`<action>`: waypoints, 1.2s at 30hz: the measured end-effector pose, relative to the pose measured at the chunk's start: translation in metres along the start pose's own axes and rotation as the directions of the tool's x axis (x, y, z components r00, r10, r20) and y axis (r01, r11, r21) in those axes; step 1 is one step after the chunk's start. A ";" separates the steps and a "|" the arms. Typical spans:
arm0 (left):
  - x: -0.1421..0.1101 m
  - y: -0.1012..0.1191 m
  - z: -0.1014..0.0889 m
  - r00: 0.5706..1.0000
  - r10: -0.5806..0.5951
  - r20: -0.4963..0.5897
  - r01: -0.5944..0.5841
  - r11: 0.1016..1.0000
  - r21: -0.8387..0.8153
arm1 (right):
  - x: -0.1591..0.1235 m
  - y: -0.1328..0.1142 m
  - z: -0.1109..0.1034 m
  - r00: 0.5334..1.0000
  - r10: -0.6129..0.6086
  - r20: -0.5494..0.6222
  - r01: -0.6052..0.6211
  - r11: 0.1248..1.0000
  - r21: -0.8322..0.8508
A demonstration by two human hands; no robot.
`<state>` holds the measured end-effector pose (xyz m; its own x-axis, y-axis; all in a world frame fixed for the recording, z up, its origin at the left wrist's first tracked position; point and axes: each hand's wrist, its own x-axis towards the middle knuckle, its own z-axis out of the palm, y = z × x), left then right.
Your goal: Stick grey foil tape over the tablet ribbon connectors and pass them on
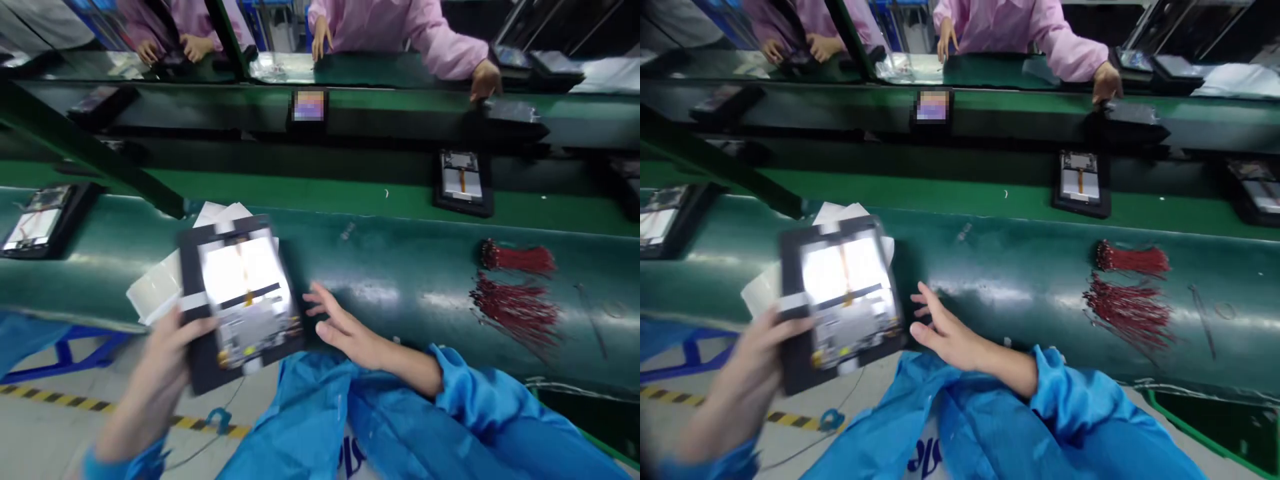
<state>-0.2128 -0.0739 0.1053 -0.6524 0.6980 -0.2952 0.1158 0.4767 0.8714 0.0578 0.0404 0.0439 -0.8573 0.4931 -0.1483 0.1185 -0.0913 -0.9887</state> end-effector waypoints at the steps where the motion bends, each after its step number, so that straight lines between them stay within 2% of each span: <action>1: -0.008 -0.005 0.029 0.999 -0.031 0.032 0.035 0.991 -0.129 | -0.003 0.005 0.001 0.997 0.003 -0.076 0.001 0.999 0.050; 2: -0.014 -0.008 0.061 0.998 -0.029 0.062 0.043 0.970 -0.238 | -0.007 0.011 -0.003 0.980 0.019 -0.200 0.000 0.996 0.092; 3: -0.019 -0.011 0.093 0.996 0.001 0.085 0.023 0.958 -0.286 | -0.011 0.017 -0.013 0.940 0.048 -0.338 -0.005 0.992 0.126; 4: -0.023 -0.013 0.122 0.994 0.059 0.092 -0.027 0.949 -0.313 | -0.015 0.021 -0.029 0.879 0.089 -0.469 -0.015 0.987 0.160; 5: -0.028 -0.014 0.147 0.982 0.139 0.129 -0.092 0.944 -0.317 | -0.020 0.025 -0.051 0.841 0.141 -0.522 -0.044 0.980 0.193; 6: -0.032 -0.014 0.165 0.963 0.187 0.192 -0.123 0.945 -0.304 | -0.025 0.026 -0.077 0.829 0.173 -0.532 -0.068 0.975 0.212; 7: -0.036 -0.015 0.176 0.934 0.223 0.280 -0.144 0.950 -0.276 | -0.031 0.025 -0.108 0.839 0.182 -0.513 -0.076 0.972 0.221; 9: -0.040 -0.014 0.179 0.855 0.226 0.466 -0.155 0.970 -0.186 | -0.042 0.016 -0.171 0.875 0.164 -0.456 -0.091 0.980 0.177; 10: -0.039 -0.012 0.174 0.821 0.213 0.529 -0.164 0.977 -0.139 | -0.045 0.009 -0.201 0.898 0.148 -0.414 -0.103 0.986 0.129; 11: -0.036 -0.010 0.166 0.805 0.200 0.559 -0.172 0.980 -0.103 | -0.045 0.002 -0.229 0.926 0.138 -0.352 -0.125 0.990 0.060; 13: -0.023 -0.004 0.152 0.833 0.230 0.502 -0.258 0.966 -0.015 | -0.033 -0.013 -0.270 0.974 0.164 -0.157 -0.192 0.964 -0.185; 14: -0.014 -0.001 0.149 0.846 0.290 0.448 -0.352 0.934 0.060 | -0.022 -0.018 -0.284 0.980 0.190 -0.052 -0.196 0.919 -0.341; 15: -0.005 0.003 0.150 0.834 0.374 0.406 -0.466 0.871 0.154 | -0.008 -0.023 -0.293 0.979 0.204 0.002 -0.178 0.860 -0.478; 16: 0.004 0.006 0.153 0.793 0.464 0.395 -0.578 0.777 0.249 | 0.007 -0.027 -0.296 0.974 0.218 0.058 -0.143 0.796 -0.588; 18: 0.020 0.010 0.165 0.675 0.567 0.472 -0.735 0.567 0.372 | 0.034 -0.034 -0.289 0.967 0.229 0.112 -0.069 0.660 -0.748; 19: 0.027 0.010 0.173 0.636 0.558 0.532 -0.769 0.508 0.387 | 0.042 -0.037 -0.280 0.978 0.193 0.074 -0.053 0.581 -0.812; 21: 0.036 0.008 0.185 0.610 0.489 0.624 -0.787 0.468 0.402 | 0.039 -0.043 -0.252 0.996 0.012 -0.092 -0.088 0.414 -0.906; 23: 0.041 0.003 0.190 0.616 0.431 0.659 -0.777 0.472 0.417 | 0.012 -0.045 -0.218 0.955 -0.181 -0.234 -0.178 0.279 -0.944; 24: 0.043 0.001 0.191 0.621 0.418 0.663 -0.771 0.480 0.419 | -0.008 -0.043 -0.200 0.942 -0.205 -0.265 -0.213 0.243 -0.946; 25: 0.045 -0.001 0.190 0.622 0.417 0.663 -0.768 0.491 0.412 | -0.030 -0.040 -0.182 0.943 -0.141 -0.301 -0.261 0.248 -0.933; 26: 0.048 -0.002 0.188 0.621 0.420 0.662 -0.765 0.506 0.398 | -0.051 -0.034 -0.165 0.952 -0.007 -0.307 -0.294 0.265 -0.918; 27: 0.051 -0.002 0.187 0.621 0.425 0.659 -0.763 0.522 0.383 | -0.069 -0.027 -0.150 0.951 0.138 -0.276 -0.305 0.290 -0.907; 28: 0.054 -0.001 0.184 0.623 0.429 0.654 -0.758 0.535 0.372 | -0.083 -0.019 -0.136 0.939 0.231 -0.253 -0.318 0.315 -0.894; 29: 0.058 0.000 0.182 0.629 0.430 0.648 -0.751 0.550 0.365 | -0.093 -0.011 -0.125 0.928 0.262 -0.263 -0.345 0.345 -0.873; 31: 0.061 0.003 0.177 0.648 0.414 0.639 -0.730 0.576 0.368 | -0.097 0.003 -0.108 0.900 0.251 -0.356 -0.431 0.392 -0.813; 33: 0.054 0.002 0.174 0.656 0.391 0.646 -0.720 0.582 0.378 | -0.088 0.011 -0.100 0.852 0.211 -0.479 -0.521 0.422 -0.742; 36: 0.024 -0.013 0.172 0.638 0.373 0.674 -0.726 0.584 0.364 | -0.074 0.014 -0.106 0.815 0.153 -0.559 -0.561 0.450 -0.695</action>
<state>-0.1011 0.0287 0.0196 0.1316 0.9831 -0.1272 0.8134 -0.0338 0.5807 0.1760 0.0945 0.0393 -0.4003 0.8716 -0.2830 0.8825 0.2834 -0.3754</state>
